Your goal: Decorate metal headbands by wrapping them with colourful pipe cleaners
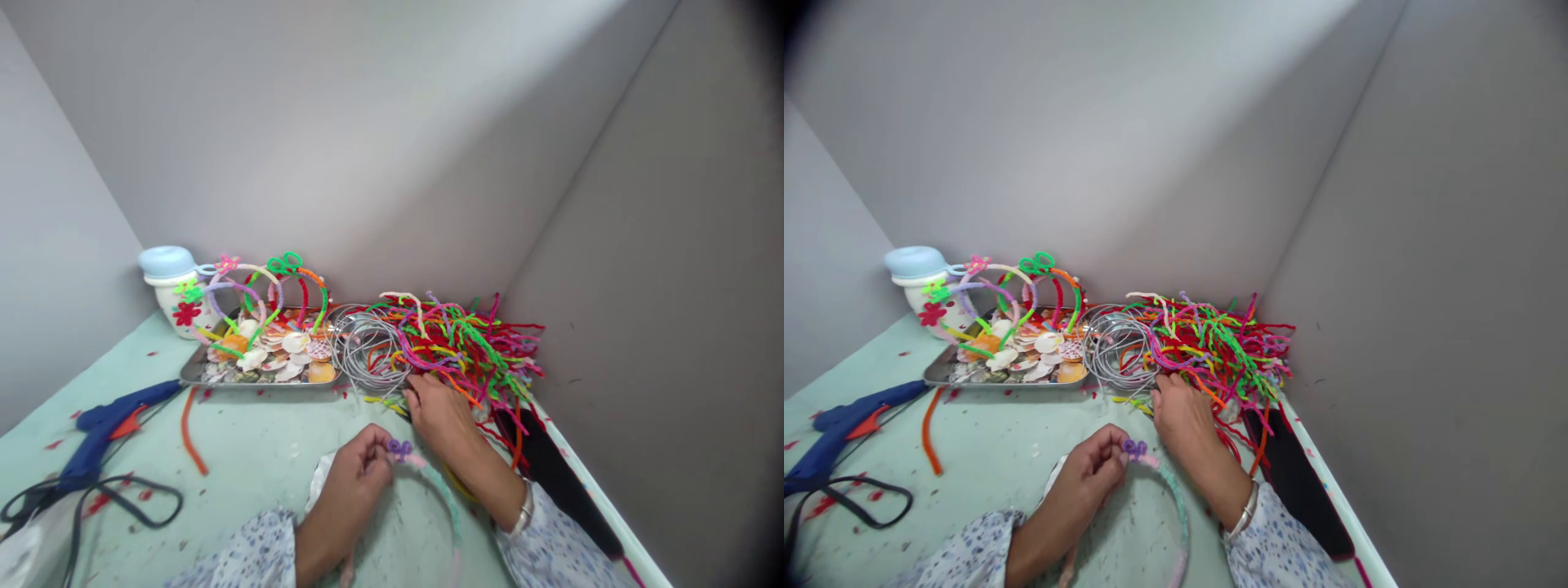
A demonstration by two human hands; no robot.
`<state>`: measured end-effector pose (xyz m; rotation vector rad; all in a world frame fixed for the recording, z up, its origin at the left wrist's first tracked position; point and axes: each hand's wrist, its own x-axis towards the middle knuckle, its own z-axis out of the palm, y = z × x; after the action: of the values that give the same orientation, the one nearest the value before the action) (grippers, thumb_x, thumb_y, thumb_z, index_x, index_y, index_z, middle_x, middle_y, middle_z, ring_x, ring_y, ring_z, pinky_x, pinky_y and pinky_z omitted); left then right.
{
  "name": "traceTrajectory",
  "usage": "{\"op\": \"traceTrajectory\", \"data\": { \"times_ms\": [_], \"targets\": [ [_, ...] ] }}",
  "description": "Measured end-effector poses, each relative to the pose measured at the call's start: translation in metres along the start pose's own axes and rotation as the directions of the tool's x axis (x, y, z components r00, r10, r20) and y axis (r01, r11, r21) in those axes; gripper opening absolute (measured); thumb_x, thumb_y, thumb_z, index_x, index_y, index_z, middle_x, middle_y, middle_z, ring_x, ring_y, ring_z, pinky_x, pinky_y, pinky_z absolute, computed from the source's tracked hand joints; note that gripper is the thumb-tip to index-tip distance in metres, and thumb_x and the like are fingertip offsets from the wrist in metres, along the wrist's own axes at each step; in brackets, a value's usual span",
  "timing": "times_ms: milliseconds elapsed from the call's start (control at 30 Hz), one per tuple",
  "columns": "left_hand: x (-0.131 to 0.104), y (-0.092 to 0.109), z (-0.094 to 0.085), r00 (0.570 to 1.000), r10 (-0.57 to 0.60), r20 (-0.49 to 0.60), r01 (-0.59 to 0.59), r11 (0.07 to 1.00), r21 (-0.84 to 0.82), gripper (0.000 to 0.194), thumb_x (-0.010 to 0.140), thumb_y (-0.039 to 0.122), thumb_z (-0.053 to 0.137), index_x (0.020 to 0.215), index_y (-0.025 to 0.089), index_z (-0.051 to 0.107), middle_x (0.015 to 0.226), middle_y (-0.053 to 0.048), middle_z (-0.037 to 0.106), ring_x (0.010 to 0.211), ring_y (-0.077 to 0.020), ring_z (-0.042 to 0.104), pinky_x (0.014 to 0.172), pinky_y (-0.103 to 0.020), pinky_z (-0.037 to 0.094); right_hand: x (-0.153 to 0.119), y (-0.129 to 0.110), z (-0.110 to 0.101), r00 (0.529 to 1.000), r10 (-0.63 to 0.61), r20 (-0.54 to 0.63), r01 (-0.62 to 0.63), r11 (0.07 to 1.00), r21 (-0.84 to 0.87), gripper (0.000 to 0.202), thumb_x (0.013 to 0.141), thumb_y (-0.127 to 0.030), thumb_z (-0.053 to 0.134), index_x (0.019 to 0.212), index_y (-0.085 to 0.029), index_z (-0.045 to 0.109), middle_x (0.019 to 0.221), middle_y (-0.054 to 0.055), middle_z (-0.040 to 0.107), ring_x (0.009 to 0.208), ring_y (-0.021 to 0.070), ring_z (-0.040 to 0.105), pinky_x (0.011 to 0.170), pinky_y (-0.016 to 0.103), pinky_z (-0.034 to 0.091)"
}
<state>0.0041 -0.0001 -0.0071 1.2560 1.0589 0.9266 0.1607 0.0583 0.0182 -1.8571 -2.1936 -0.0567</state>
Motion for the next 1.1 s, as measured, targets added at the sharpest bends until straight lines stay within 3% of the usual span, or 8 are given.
{"op": "traceTrajectory", "data": {
  "times_ms": [67, 267, 633, 900, 1100],
  "targets": [
    [0.0, 0.0, 0.0, 1.0, -0.004, -0.003, 0.004, 1.0, -0.005, 0.012, 0.081, 0.029, 0.05, 0.079, 0.018, 0.053, 0.056, 0.007, 0.038, 0.048, -0.0076, 0.03, 0.046, -0.018, 0.024, 0.004, 0.001, 0.0, 0.999, 0.036, 0.021, -0.036, 0.999, -0.015, 0.024, 0.088, -0.028, 0.046, 0.108, -0.022, 0.059, 0.095, 0.007, 0.066, 0.08, 0.0204, 0.063, 0.065, 0.027, 0.039],
    [0.0, 0.001, 0.0, 1.0, -0.009, -0.006, 0.009, 1.0, -0.016, 0.014, 0.08, 0.031, 0.052, 0.079, 0.017, 0.054, 0.056, 0.007, 0.039, 0.048, -0.0075, 0.03, 0.046, -0.018, 0.024, 0.016, 0.002, 0.003, 0.997, 0.032, 0.07, -0.034, 0.999, 0.031, 0.027, 0.091, -0.03, 0.041, 0.097, -0.02, 0.065, 0.093, 0.009, 0.068, 0.086, 0.0195, 0.062, 0.071, 0.027, 0.039],
    [0.0, -0.001, 0.0, 1.0, -0.01, 0.006, 0.01, 1.0, -0.008, 0.013, 0.082, 0.029, 0.05, 0.081, 0.017, 0.054, 0.057, 0.007, 0.039, 0.047, -0.0072, 0.029, 0.045, -0.018, 0.022, 0.014, 0.004, 0.004, 0.994, -0.008, 0.111, 0.001, 0.998, 0.059, 0.026, 0.086, -0.025, 0.044, 0.078, -0.019, 0.068, 0.08, 0.006, 0.07, 0.072, 0.0171, 0.063, 0.062, 0.025, 0.035],
    [0.0, -0.001, 0.0, 1.0, 0.0, 0.005, 0.0, 1.0, 0.001, 0.01, 0.082, 0.026, 0.048, 0.081, 0.017, 0.053, 0.057, 0.007, 0.037, 0.048, -0.0072, 0.029, 0.045, -0.018, 0.022, 0.021, 0.009, 0.012, 0.999, 0.025, 0.037, -0.029, 0.994, 0.105, 0.026, 0.089, -0.028, 0.042, 0.093, -0.023, 0.067, 0.083, 0.004, 0.071, 0.076, 0.017, 0.064, 0.062, 0.024, 0.035],
    [0.0, 0.001, -0.001, 1.0, -0.005, 0.019, 0.005, 1.0, 0.002, 0.01, 0.082, 0.026, 0.049, 0.081, 0.017, 0.052, 0.057, 0.006, 0.037, 0.05, -0.0077, 0.029, 0.046, -0.018, 0.022, 0.025, 0.012, 0.008, 0.999, 0.023, -0.022, -0.019, 0.984, 0.175, 0.029, 0.092, -0.029, 0.038, 0.108, -0.025, 0.062, 0.098, 0.005, 0.07, 0.09, 0.0171, 0.063, 0.073, 0.023, 0.039]
  ]
}}
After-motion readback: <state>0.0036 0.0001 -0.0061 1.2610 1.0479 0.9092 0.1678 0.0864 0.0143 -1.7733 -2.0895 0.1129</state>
